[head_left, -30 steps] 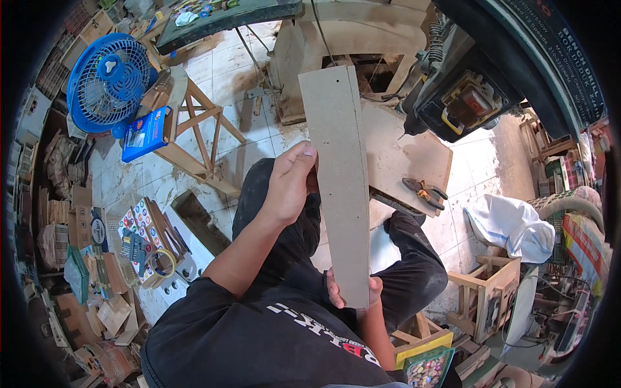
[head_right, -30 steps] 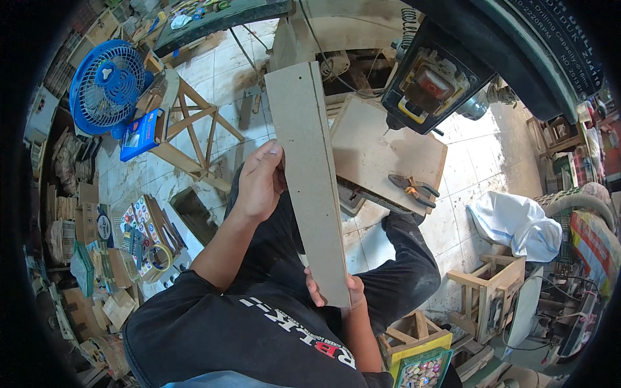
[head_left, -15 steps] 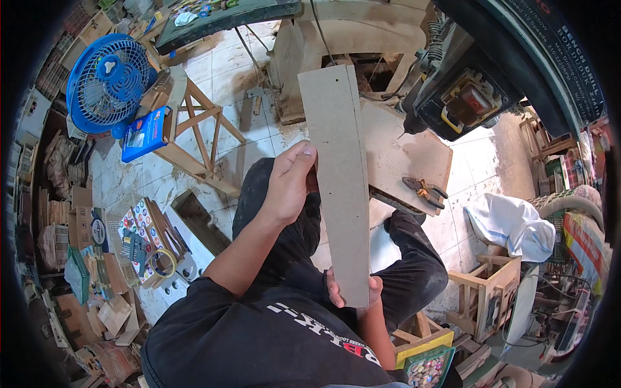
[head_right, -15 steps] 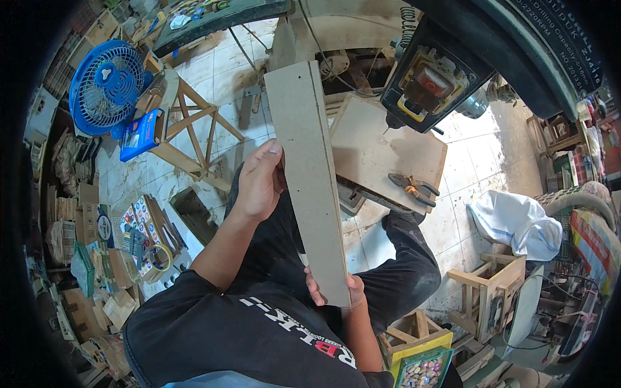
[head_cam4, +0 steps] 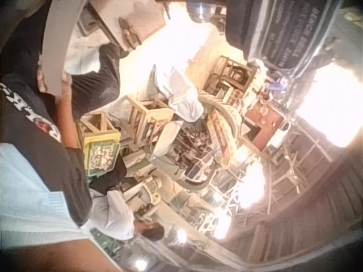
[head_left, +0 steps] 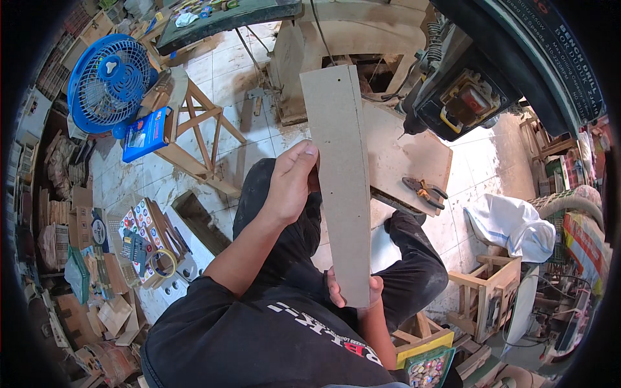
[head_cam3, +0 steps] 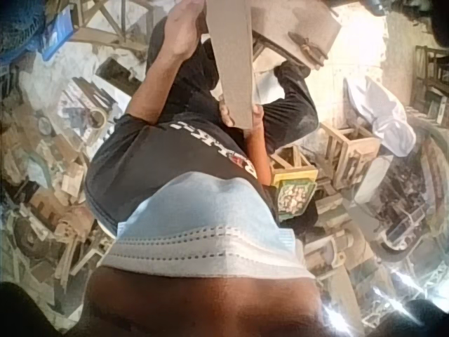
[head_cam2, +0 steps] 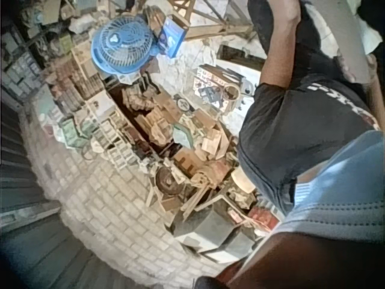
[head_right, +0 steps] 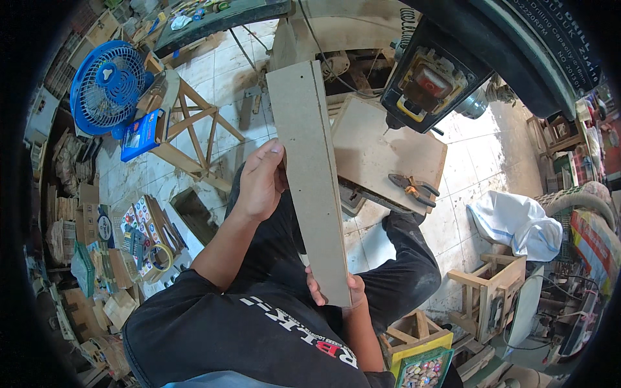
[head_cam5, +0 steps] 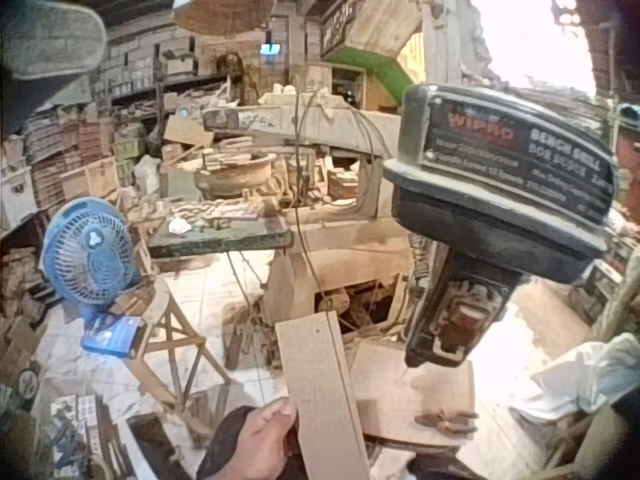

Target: Drilling holes into a wooden board using a bench drill press.

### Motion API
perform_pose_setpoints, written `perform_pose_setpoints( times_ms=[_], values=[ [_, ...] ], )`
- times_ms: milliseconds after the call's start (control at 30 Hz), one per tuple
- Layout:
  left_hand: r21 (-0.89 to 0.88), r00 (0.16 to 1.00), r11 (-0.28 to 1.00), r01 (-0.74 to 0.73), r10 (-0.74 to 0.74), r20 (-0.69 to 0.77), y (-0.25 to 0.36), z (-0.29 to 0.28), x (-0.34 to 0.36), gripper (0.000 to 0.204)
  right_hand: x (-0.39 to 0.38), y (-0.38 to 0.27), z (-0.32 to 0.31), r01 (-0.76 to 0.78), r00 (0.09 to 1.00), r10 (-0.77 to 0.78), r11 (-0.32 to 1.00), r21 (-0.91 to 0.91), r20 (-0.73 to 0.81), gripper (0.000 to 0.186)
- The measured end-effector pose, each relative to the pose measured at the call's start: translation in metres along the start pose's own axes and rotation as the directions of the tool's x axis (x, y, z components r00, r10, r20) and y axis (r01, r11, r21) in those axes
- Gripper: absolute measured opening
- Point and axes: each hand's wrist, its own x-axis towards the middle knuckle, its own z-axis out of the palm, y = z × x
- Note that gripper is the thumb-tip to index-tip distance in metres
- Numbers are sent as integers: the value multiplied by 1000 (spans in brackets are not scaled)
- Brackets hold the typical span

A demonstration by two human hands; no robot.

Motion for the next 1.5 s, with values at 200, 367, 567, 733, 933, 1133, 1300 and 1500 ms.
perform_pose_setpoints(
  times_ms=[200, 367, 567, 733, 933, 1133, 1300, 1500],
  values=[
    [16, 1000, 1000, -12, 12, 14, 2, 0, 0, 32, 1, -3, 4, 4, 1000, -4, 1000, -21, 2, 99],
    [18, 1000, 1000, -6, 6, 2, 2, 0, 0, 31, 1, -2, 3, 18, 1000, -18, 1000, -12, 17, 98],
    [-72, 998, 997, 13, -8, 69, -7, -10, 4, 38, -1, 3, 2, -9, 999, 2, 992, 127, 53, 97],
    [-438, 912, 882, 175, 22, 410, -24, -13, 14, 74, 1, 10, 11, -82, 979, 6, 927, 366, 206, 96],
    [-542, 878, 824, 166, 127, 461, -42, -25, 19, 87, 9, 16, 21, -83, 982, 13, 927, 366, 188, 95],
    [-634, 848, 751, 187, 203, 490, -52, -34, 20, 91, 12, 18, 20, -95, 985, 38, 932, 351, 166, 95],
    [-657, 843, 730, 189, 223, 490, -52, -35, 19, 92, 13, 20, 17, -147, 983, 103, 935, 322, 152, 95],
    [-642, 898, 736, 216, 109, 427, -47, -33, 20, 80, 21, 11, 27, -132, 988, 111, 964, 229, 103, 95]
  ],
)
